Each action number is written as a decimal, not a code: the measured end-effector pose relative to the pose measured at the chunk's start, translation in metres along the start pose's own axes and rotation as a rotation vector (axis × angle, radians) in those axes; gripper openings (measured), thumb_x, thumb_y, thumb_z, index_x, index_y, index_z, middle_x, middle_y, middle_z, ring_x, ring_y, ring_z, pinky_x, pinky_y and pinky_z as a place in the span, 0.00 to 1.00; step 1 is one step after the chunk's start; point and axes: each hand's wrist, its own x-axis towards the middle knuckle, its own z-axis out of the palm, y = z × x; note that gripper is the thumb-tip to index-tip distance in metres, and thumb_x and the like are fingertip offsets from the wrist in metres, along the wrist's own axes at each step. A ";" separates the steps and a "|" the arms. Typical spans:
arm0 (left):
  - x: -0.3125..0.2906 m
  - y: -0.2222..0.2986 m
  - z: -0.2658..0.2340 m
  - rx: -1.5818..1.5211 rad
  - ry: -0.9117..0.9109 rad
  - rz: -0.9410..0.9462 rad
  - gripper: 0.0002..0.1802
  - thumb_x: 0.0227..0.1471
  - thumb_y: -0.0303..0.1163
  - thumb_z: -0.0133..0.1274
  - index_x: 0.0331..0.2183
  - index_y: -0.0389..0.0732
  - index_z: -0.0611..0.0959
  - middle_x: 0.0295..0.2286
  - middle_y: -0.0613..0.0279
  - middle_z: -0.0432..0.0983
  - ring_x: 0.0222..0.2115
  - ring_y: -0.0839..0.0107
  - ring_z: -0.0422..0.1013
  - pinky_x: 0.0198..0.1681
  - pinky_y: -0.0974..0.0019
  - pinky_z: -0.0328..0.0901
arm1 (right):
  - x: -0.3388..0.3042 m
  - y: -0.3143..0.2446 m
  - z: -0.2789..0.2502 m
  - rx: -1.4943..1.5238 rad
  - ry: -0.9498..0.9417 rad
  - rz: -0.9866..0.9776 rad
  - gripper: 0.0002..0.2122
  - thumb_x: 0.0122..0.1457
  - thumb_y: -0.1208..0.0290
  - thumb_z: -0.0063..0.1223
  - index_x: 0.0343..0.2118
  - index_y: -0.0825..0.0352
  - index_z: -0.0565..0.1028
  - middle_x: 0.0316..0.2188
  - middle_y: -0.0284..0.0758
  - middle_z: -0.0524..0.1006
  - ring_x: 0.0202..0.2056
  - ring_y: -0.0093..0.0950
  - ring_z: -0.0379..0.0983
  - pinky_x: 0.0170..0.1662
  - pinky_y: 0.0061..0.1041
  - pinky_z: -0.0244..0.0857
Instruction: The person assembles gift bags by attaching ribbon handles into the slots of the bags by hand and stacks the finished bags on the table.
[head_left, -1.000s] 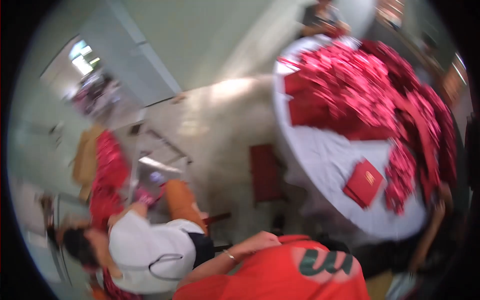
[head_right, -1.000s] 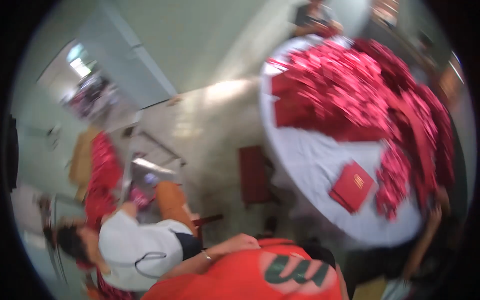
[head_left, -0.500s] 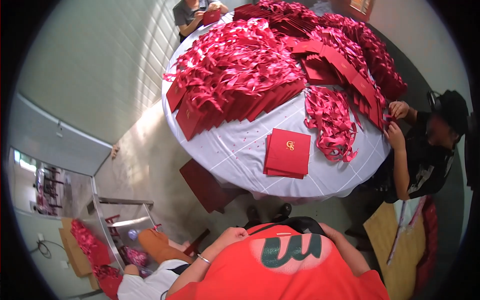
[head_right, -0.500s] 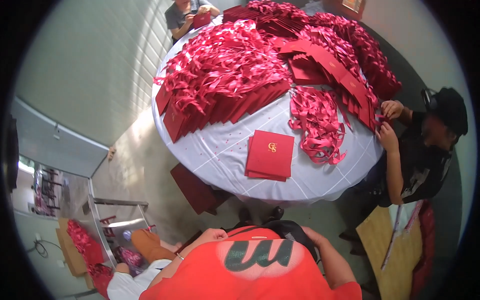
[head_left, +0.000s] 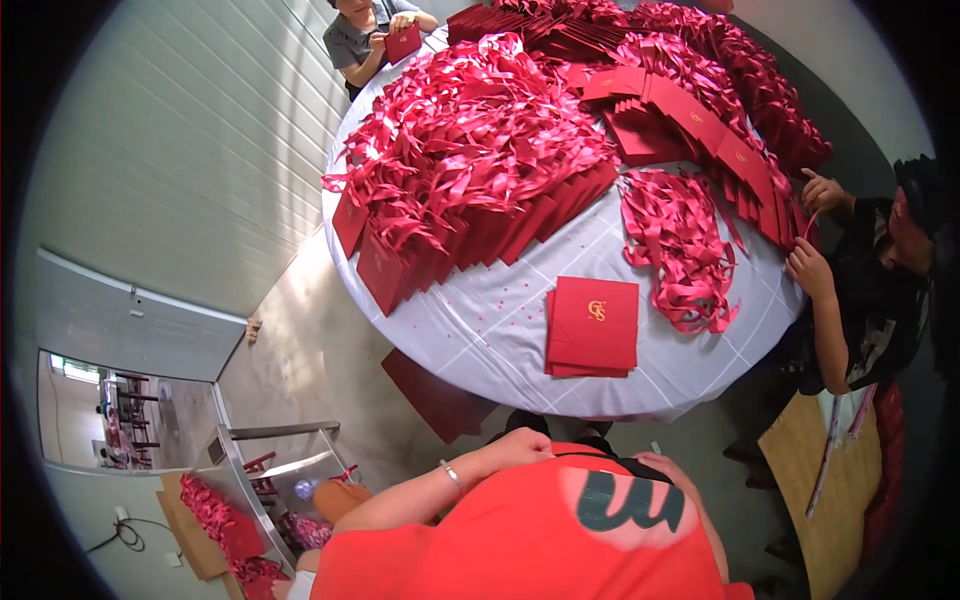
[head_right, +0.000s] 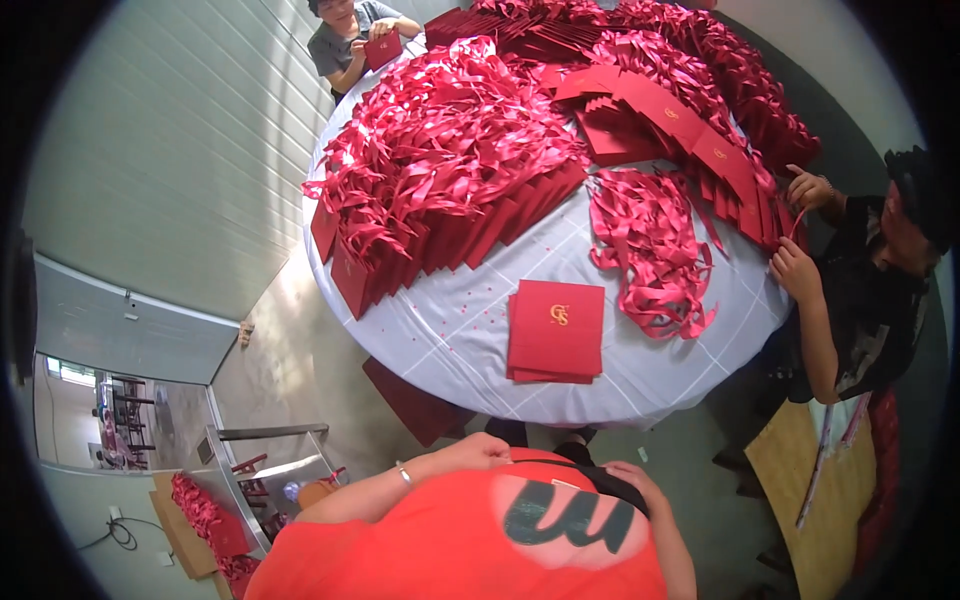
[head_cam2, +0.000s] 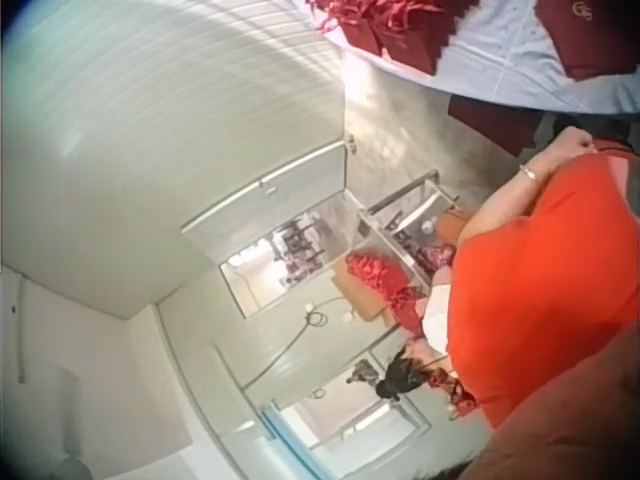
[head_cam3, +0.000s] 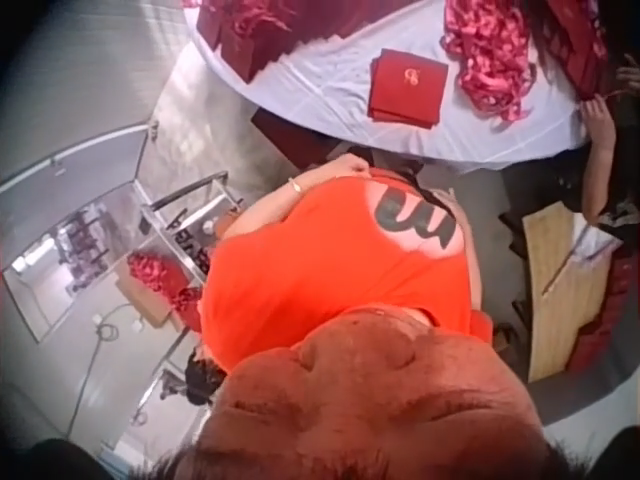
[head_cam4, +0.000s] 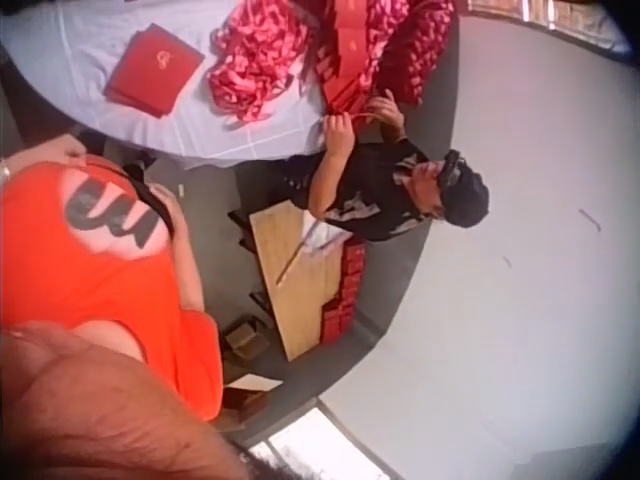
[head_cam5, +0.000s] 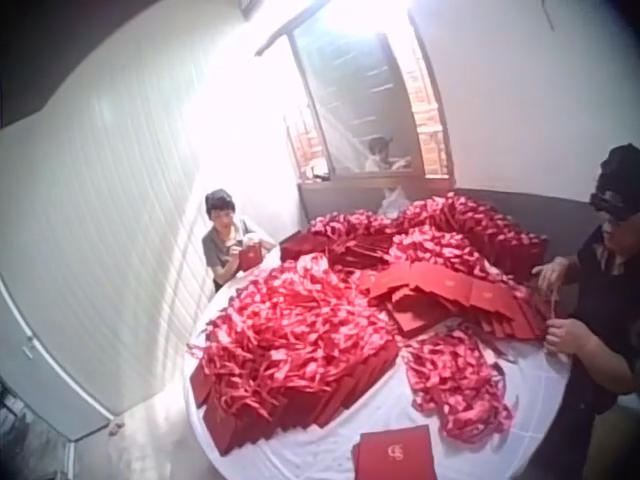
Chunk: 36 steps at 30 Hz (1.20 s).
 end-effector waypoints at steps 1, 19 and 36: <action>0.005 -0.002 -0.008 0.051 -0.015 0.050 0.15 0.56 0.37 0.57 0.26 0.34 0.80 0.19 0.61 0.74 0.23 0.78 0.66 0.30 0.64 0.64 | -0.006 -0.006 0.010 0.025 0.028 -0.033 0.16 0.63 0.63 0.54 0.48 0.69 0.77 0.43 0.34 0.79 0.44 0.25 0.75 0.51 0.23 0.67; -0.072 -0.088 -0.236 0.254 1.420 0.050 0.24 0.53 0.26 0.58 0.51 0.32 0.71 0.43 0.49 0.74 0.42 0.62 0.72 0.44 0.63 0.68 | -0.064 -0.177 0.130 -1.135 0.906 0.125 0.13 0.54 0.63 0.53 0.32 0.67 0.82 0.34 0.45 0.81 0.37 0.47 0.77 0.41 0.41 0.71; -0.026 -0.058 -0.172 0.750 0.667 0.393 0.53 0.41 0.30 0.63 0.63 0.28 0.52 0.64 0.29 0.43 0.66 0.35 0.41 0.66 0.36 0.39 | 0.046 -0.207 0.198 -0.751 1.005 -0.529 0.26 0.52 0.66 0.65 0.52 0.71 0.71 0.40 0.44 0.72 0.38 0.37 0.73 0.41 0.33 0.70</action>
